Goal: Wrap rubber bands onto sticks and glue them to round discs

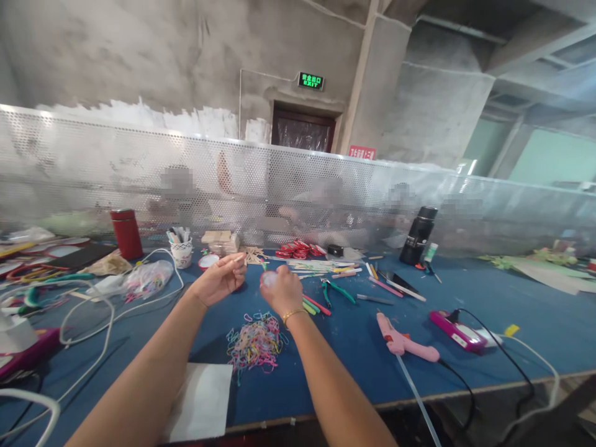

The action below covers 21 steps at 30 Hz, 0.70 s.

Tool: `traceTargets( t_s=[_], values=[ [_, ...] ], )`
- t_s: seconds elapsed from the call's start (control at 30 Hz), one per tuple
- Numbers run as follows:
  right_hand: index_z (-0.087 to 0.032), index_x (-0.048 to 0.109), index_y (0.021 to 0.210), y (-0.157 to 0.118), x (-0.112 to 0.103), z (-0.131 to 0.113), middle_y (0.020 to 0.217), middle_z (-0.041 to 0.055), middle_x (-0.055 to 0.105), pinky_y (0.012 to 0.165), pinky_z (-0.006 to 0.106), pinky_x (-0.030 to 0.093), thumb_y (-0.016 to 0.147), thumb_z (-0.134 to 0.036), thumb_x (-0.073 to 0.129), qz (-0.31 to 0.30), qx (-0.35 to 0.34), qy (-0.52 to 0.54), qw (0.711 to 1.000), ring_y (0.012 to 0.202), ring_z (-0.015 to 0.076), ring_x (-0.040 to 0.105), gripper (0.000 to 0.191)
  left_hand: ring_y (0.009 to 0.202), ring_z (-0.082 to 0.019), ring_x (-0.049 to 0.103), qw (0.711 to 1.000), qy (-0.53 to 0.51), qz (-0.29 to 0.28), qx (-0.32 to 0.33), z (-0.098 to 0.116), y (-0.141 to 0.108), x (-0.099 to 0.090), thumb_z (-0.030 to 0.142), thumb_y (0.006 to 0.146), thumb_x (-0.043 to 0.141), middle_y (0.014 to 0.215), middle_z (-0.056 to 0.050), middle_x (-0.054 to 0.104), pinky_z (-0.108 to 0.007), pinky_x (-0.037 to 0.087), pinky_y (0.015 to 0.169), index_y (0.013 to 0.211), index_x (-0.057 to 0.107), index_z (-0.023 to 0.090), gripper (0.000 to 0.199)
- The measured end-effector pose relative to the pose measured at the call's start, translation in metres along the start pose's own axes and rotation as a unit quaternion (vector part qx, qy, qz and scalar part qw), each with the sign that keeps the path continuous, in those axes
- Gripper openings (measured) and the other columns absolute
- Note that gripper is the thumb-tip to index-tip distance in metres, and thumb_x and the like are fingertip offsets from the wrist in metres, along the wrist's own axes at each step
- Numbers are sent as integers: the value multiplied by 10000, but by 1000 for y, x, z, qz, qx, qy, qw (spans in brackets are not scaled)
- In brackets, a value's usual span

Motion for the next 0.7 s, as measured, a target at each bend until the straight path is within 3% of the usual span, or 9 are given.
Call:
traceTargets(
  t_s=[0.1, 0.17, 0.27, 0.37, 0.7],
  values=[
    [-147, 429, 1150, -20, -51, 1, 1116, 139, 545, 916, 412, 395, 756, -359, 546, 182, -44, 133, 973, 1038, 258, 516, 463, 632, -42, 511, 1000, 11, 10, -4, 0, -1, 1, 146, 727, 689, 700, 1, 518, -134, 443, 558, 998, 642, 108, 278],
    [-153, 399, 1198, -42, -69, -4, 1160, 139, 507, 937, 431, 388, 767, -306, 542, 226, -102, 201, 948, 1071, 252, 489, 480, 630, -43, 516, 1000, 22, 18, -9, -2, -1, -1, 157, 715, 703, 704, 0, 530, -134, 439, 552, 993, 646, 111, 287],
    [-157, 388, 1234, -69, -74, -11, 1153, 135, 492, 934, 452, 397, 753, -249, 554, 195, -159, 249, 935, 1066, 256, 486, 517, 617, -41, 518, 998, 55, 30, -16, -6, 0, -6, 150, 703, 710, 706, -3, 551, -140, 432, 557, 972, 657, 117, 276],
    [-157, 397, 1234, -84, -71, -10, 1146, 134, 487, 930, 458, 407, 749, -211, 542, 175, -167, 264, 934, 1062, 257, 486, 509, 575, -41, 501, 995, 98, 30, -21, -9, 2, -11, 160, 705, 709, 684, 1, 554, -155, 405, 530, 969, 662, 121, 271],
    [-163, 407, 1214, -86, -66, -8, 1141, 126, 488, 944, 454, 406, 739, -205, 566, 164, -161, 265, 936, 1071, 250, 481, 502, 571, -39, 488, 990, 127, 46, -41, -14, 1, -10, 145, 670, 733, 671, 5, 554, -168, 396, 561, 883, 664, 111, 227]
  ],
)
Point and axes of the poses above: each hand's wrist, its own y-axis towards the middle knuckle, its own x-axis out of the palm, z = x × y, the point moved 7 cm from there along y, towards the middle knuckle
